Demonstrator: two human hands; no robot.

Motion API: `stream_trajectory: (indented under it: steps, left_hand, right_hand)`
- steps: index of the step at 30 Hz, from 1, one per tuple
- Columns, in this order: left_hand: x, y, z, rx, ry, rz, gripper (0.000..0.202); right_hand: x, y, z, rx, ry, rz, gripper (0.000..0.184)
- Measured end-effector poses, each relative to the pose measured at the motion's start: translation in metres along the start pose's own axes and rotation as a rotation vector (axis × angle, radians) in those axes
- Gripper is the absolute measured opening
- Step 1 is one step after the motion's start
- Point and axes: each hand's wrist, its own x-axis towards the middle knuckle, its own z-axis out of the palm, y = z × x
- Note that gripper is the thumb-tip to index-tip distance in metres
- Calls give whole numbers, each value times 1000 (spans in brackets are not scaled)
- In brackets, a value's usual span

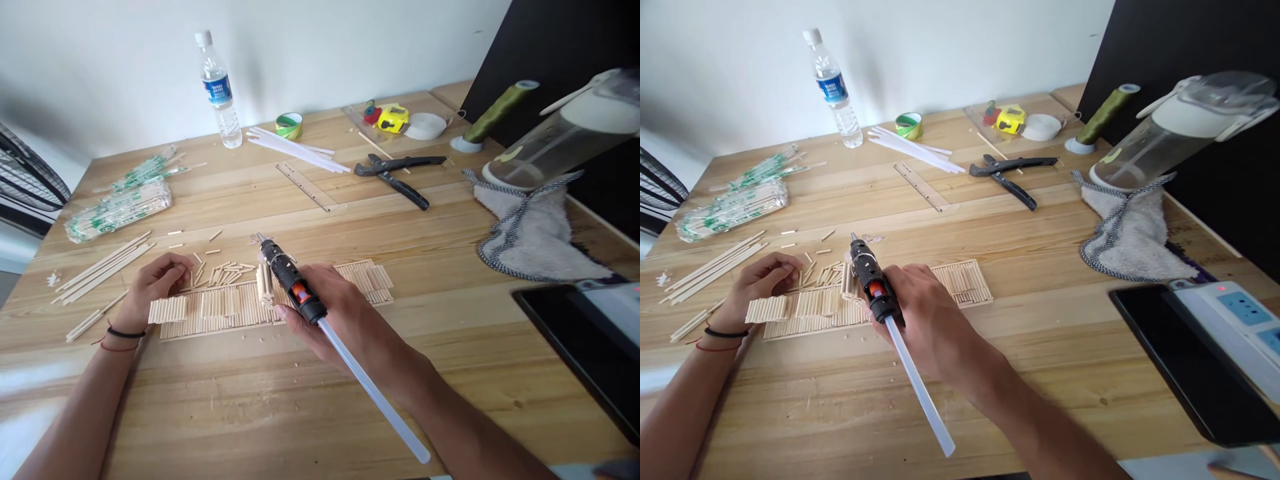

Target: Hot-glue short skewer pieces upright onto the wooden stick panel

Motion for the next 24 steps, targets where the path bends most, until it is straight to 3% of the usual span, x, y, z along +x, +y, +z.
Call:
stream_trajectory:
  steps: [7, 12, 24]
  left_hand:
    - [0, -4, -4, -3, -26, -14, 32]
    - [1, -9, -5, -3, -4, 46, 30]
    - [1, -8, -8, -5, -45, -8, 38]
  right_hand:
    - [0, 0, 1, 51, -8, -2, 21]
    - [2, 0, 2, 68, -15, -2, 21]
    - [3, 1, 2, 75, -8, -2, 20]
